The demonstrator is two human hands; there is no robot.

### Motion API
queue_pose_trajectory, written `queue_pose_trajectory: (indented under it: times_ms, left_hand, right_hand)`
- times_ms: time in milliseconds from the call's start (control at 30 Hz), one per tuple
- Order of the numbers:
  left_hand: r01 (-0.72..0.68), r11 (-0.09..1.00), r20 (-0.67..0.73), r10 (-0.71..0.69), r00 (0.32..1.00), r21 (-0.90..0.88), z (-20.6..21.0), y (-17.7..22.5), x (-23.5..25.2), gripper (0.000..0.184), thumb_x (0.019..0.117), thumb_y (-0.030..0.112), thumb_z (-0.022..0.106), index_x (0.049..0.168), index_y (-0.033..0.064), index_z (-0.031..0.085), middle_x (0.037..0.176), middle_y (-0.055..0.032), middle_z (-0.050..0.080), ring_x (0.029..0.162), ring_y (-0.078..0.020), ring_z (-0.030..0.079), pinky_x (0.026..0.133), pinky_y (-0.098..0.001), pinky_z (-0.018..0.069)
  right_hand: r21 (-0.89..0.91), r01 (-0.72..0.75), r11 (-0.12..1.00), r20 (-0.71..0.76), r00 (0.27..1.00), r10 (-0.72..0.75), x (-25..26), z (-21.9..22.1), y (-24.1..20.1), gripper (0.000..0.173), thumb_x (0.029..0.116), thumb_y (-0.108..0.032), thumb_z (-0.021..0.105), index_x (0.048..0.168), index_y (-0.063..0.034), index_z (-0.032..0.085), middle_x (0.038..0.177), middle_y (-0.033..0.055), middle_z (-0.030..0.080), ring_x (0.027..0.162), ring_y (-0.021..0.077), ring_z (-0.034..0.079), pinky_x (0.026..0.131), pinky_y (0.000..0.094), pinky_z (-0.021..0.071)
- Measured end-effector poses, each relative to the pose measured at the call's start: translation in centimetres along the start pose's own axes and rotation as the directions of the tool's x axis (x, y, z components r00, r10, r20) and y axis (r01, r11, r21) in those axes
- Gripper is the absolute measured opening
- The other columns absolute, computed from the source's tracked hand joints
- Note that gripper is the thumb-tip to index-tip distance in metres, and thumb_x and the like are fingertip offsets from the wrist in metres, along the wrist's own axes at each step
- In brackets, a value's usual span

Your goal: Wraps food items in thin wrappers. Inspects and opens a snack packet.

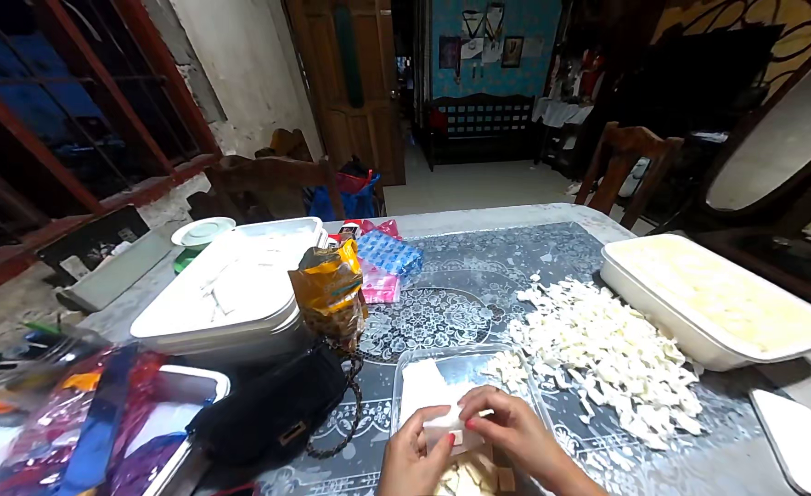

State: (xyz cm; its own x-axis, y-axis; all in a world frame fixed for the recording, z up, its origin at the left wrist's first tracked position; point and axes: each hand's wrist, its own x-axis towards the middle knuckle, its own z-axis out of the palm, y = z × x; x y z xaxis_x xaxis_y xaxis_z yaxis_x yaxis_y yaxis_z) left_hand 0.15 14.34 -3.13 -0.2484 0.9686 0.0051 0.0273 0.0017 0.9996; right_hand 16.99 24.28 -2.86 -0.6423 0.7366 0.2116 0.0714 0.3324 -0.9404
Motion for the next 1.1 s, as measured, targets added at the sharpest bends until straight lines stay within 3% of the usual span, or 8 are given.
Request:
queue_pose_trajectory:
  times_ms: [100,333,433,533,633,733,933,1100]
  left_hand:
    - [-0.03,0.999,0.024,0.029,0.999,0.029,-0.4,-0.2,0.1,0.018,0.0898,-0.005,0.065,0.106,-0.0042,0.07,0.096,-0.007,0.074,0.077,-0.0066,0.07,0.075,-0.0256,0.0601]
    - [0.2,0.958,0.065,-0.191,0.979,-0.204,-0.7,0.2,0.7,0.007,0.0913,-0.002,0.066,0.097,0.0,0.063,0.086,-0.0044,0.071,0.074,-0.0106,0.07,0.072,-0.0284,0.0598]
    - [0.293,0.903,0.078,-0.283,0.956,-0.314,-1.0,1.0,0.9,0.014,0.099,-0.005,0.055,0.11,-0.0033,0.063,0.09,-0.0067,0.073,0.075,-0.0131,0.072,0.075,-0.0293,0.062]
    - [0.16,0.973,0.08,-0.149,0.986,-0.165,-0.7,0.8,0.4,0.014,0.0938,-0.002,0.063,0.106,-0.0043,0.067,0.091,-0.0049,0.073,0.078,-0.0099,0.072,0.076,-0.0272,0.0614]
    - [-0.086,0.987,-0.002,0.087,0.996,0.138,-0.3,-0.2,0.1,0.014,0.0865,0.004,0.074,0.098,-0.0034,0.072,0.089,-0.0072,0.073,0.077,-0.0076,0.068,0.073,-0.0247,0.0568]
    - [-0.07,0.992,-0.002,0.071,0.997,0.107,-0.7,0.1,0.1,0.009,0.0877,-0.005,0.065,0.093,-0.0031,0.072,0.09,-0.0061,0.075,0.08,-0.0062,0.071,0.078,-0.0244,0.0592]
    - [0.049,0.966,-0.063,-0.067,0.996,-0.253,-0.6,0.4,0.7,0.022,0.0794,-0.014,0.071,0.094,0.0005,0.063,0.083,-0.0025,0.072,0.072,-0.0098,0.07,0.071,-0.0265,0.0608]
    - [-0.003,0.984,-0.002,0.002,1.0,-0.181,-0.4,0.0,0.5,0.018,0.0817,-0.01,0.07,0.092,0.0021,0.063,0.082,0.0006,0.07,0.073,-0.0068,0.069,0.072,-0.0247,0.0594]
  right_hand:
    - [0.165,-0.11,0.98,-0.04,0.992,0.118,0.3,0.0,-0.9,0.012,0.098,-0.009,0.059,0.106,-0.0016,0.065,0.092,-0.001,0.071,0.079,0.0038,0.067,0.072,0.0235,0.0569]
    - [-0.356,0.34,0.87,0.167,0.939,-0.299,-0.2,1.2,0.9,0.024,0.0883,-0.021,0.076,0.096,0.0013,0.073,0.108,0.0198,0.072,0.107,0.0356,0.068,0.093,0.0488,0.054]
    - [-0.308,0.347,0.886,0.106,0.938,-0.33,-0.1,1.0,0.9,0.021,0.088,-0.023,0.078,0.092,-0.0021,0.074,0.104,0.014,0.072,0.103,0.0242,0.068,0.091,0.0363,0.0545]
    - [-0.172,0.089,0.981,0.0,0.996,-0.091,-0.3,1.0,-0.1,0.015,0.0899,-0.011,0.072,0.093,0.0039,0.071,0.086,0.0088,0.071,0.077,0.0085,0.066,0.074,0.0232,0.0545]
    - [-0.113,-0.068,0.991,0.029,0.997,0.071,-0.2,0.6,-0.6,0.019,0.0952,-0.008,0.066,0.11,0.0039,0.07,0.089,0.0082,0.071,0.075,0.0069,0.064,0.074,0.0244,0.0541]
    - [-0.145,-0.126,0.981,0.04,0.99,0.133,0.1,-0.3,-0.7,0.019,0.0982,-0.009,0.063,0.11,0.0022,0.073,0.095,0.0084,0.074,0.082,0.0066,0.067,0.081,0.0248,0.0553]
    - [-0.307,0.059,0.95,0.135,0.991,-0.018,-0.5,0.6,-0.8,0.018,0.0936,-0.011,0.069,0.096,0.0059,0.074,0.091,0.0192,0.072,0.087,0.0295,0.07,0.082,0.0447,0.0559]
    - [0.023,0.146,0.989,0.041,0.988,-0.147,-0.3,1.0,0.6,0.016,0.0945,-0.011,0.066,0.094,0.0026,0.073,0.093,0.0053,0.071,0.091,0.0043,0.065,0.085,0.022,0.0526]
